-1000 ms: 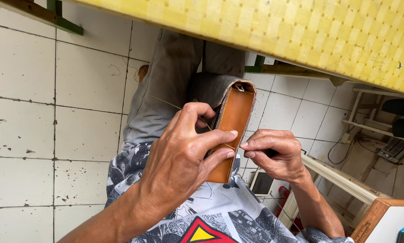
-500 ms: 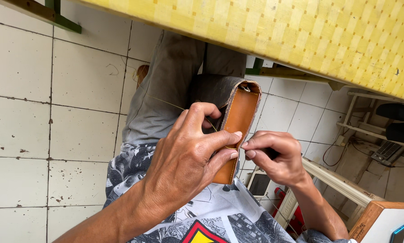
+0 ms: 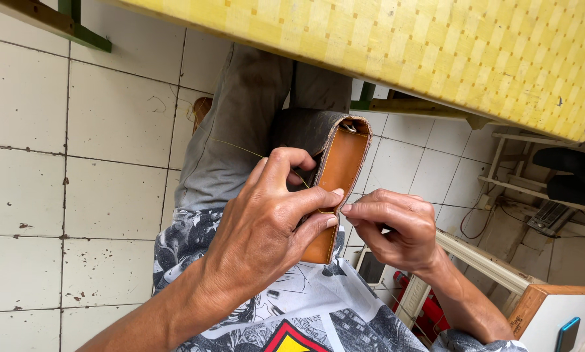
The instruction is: The person hand-stitches a brown leather wallet using a needle and yellow thread. They repeatedly pass the needle through pre-punched holes along the edge, pulling the thread tight to form a continuous seam.
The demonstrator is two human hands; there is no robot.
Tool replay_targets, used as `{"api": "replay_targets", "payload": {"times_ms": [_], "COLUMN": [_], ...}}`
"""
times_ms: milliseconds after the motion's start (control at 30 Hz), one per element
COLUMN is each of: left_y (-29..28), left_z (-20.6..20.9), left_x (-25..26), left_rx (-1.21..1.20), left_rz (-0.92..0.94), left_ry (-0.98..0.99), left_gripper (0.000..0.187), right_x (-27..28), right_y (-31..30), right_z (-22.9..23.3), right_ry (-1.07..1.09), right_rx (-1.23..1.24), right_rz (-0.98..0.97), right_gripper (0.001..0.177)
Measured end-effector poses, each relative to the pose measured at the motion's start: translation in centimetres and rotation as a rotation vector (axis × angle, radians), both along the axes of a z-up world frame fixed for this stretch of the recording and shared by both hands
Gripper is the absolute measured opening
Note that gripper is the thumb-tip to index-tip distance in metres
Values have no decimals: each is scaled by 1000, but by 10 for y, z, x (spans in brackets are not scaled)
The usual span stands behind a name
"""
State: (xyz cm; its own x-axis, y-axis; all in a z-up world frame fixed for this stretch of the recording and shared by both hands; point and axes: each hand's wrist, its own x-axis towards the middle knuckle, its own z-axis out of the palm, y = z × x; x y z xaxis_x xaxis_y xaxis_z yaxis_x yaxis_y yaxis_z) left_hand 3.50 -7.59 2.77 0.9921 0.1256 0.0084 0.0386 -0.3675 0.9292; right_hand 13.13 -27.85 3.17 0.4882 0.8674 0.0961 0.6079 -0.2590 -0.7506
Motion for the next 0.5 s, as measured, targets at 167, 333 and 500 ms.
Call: {"api": "replay_targets", "payload": {"times_ms": [167,333,500], "left_y": [5,11,15], "left_z": [-2,-7,-10], "left_x": [-4,-13,-24], "left_rx": [-19,-51,-90], "left_rz": [2,24,10], "left_ry": [-39,-105,-85], "left_gripper": [22,25,25], "right_x": [-2,-11,-28], "right_y": [-13,9,9], "right_z": [-17,-6,-7], "right_ry": [775,376,712], "right_rx": [-63,-85,-40], "right_rz": [-210,-131,-303], "right_gripper": [10,10,13]}}
